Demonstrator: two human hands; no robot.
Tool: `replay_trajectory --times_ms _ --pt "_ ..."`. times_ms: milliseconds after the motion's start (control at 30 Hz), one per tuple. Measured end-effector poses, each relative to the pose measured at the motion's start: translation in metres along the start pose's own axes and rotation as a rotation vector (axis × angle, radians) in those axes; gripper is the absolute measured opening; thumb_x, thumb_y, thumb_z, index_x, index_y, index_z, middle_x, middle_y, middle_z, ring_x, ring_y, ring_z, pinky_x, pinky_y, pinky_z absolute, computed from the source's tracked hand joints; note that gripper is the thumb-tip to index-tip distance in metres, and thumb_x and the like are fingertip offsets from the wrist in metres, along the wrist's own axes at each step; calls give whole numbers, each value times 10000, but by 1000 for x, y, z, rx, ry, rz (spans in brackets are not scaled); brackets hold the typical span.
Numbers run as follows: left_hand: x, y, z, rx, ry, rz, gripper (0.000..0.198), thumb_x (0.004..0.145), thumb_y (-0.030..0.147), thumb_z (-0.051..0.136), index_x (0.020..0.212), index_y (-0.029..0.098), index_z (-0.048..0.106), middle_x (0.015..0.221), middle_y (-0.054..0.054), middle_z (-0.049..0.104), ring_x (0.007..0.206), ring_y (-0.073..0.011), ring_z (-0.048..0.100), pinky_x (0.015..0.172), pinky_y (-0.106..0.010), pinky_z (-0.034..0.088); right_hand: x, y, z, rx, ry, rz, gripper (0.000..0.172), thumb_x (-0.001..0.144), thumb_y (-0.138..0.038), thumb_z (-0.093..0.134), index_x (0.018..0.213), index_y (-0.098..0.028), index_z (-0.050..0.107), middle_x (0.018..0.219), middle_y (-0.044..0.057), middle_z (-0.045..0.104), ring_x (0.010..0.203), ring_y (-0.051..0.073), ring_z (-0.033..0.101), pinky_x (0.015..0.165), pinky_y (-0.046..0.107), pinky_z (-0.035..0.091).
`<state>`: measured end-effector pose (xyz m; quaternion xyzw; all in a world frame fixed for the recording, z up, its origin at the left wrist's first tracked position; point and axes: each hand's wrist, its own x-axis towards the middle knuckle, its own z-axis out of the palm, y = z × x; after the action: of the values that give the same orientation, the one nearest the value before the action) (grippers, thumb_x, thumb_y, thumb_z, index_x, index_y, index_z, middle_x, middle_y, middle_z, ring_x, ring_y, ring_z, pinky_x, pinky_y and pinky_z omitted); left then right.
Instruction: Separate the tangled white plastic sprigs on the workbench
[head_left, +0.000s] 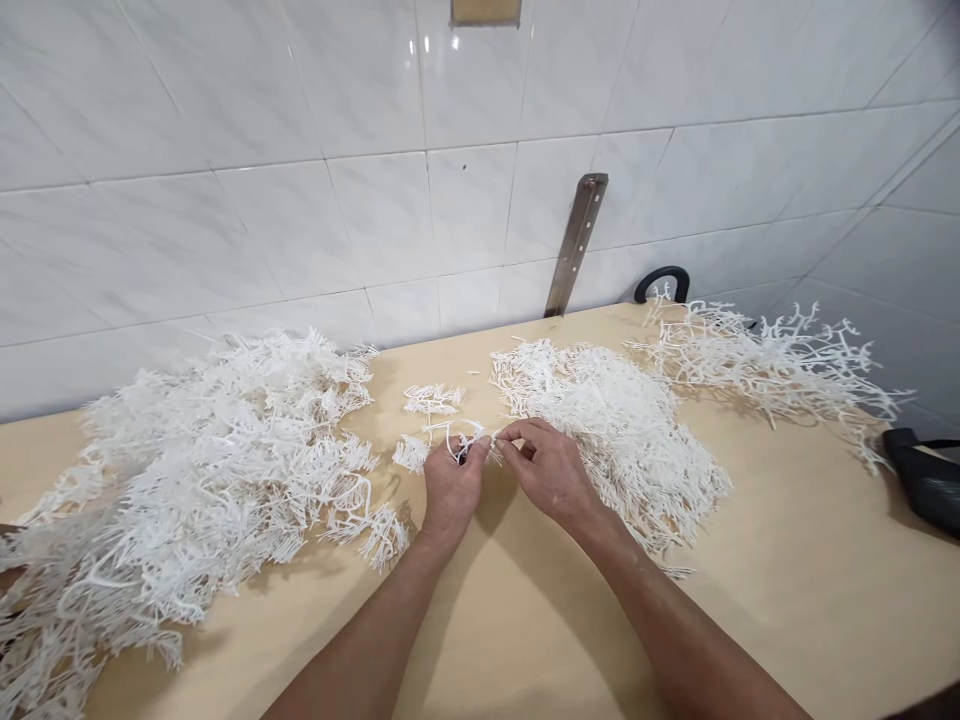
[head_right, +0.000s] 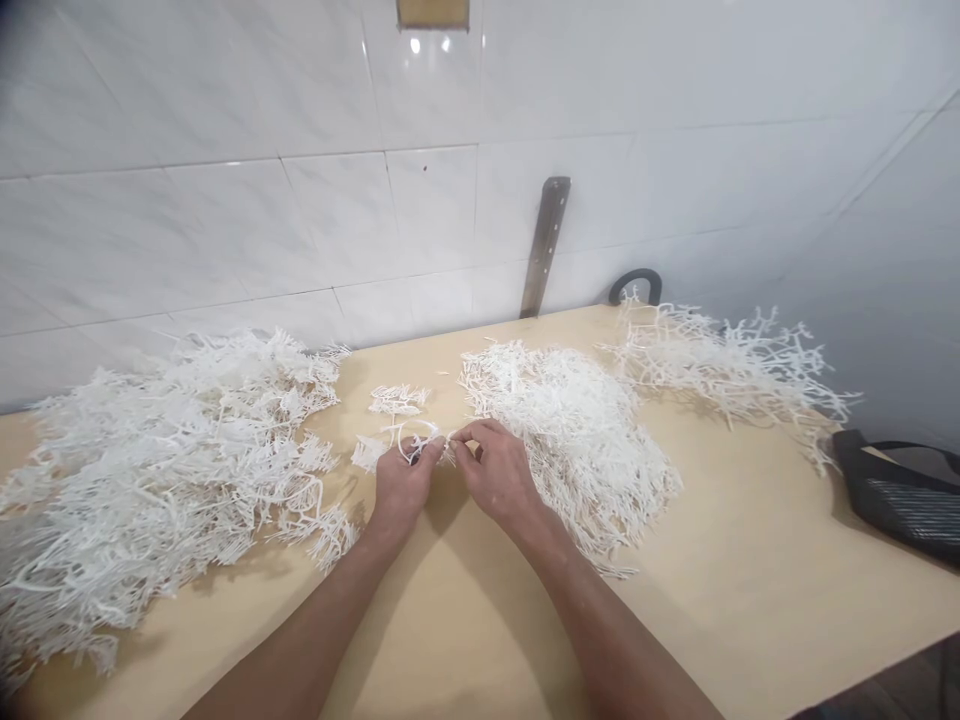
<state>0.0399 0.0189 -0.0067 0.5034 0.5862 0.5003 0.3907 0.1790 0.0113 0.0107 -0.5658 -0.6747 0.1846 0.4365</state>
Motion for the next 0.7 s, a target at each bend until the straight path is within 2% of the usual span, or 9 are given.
replay_trajectory --times_ms 233,367,567,700 --pt "0 1 -1 -19 -24 -6 375 742 455 665 570 193 460 541 52 396 549 -106 350 558 -247 297 1 5 2 34 -36 81 169 834 -280 569 874 -209 717 927 44 714 593 126 567 625 289 491" --pt "-1 3 -1 -31 -23 -10 383 727 444 677 546 195 449 526 52 395 536 -105 348 553 -248 295 2 3 0 41 -35 84 154 824 -292 578 804 -205 703 886 40 709 595 128 562 621 284 481" --pt "-1 5 -1 -4 4 -2 401 731 434 672 546 208 397 525 61 364 530 -104 329 546 -250 289 1 0 0 -2 -35 12 127 839 -231 561 768 -199 662 866 31 685 572 113 538 594 267 465" --pt "-1 6 -2 -1 -28 -3 429 735 441 675 548 212 365 530 66 344 522 -98 302 538 -250 283 -1 1 0 -11 -16 -45 112 845 -186 556 789 -197 653 893 33 676 569 107 527 588 263 461"
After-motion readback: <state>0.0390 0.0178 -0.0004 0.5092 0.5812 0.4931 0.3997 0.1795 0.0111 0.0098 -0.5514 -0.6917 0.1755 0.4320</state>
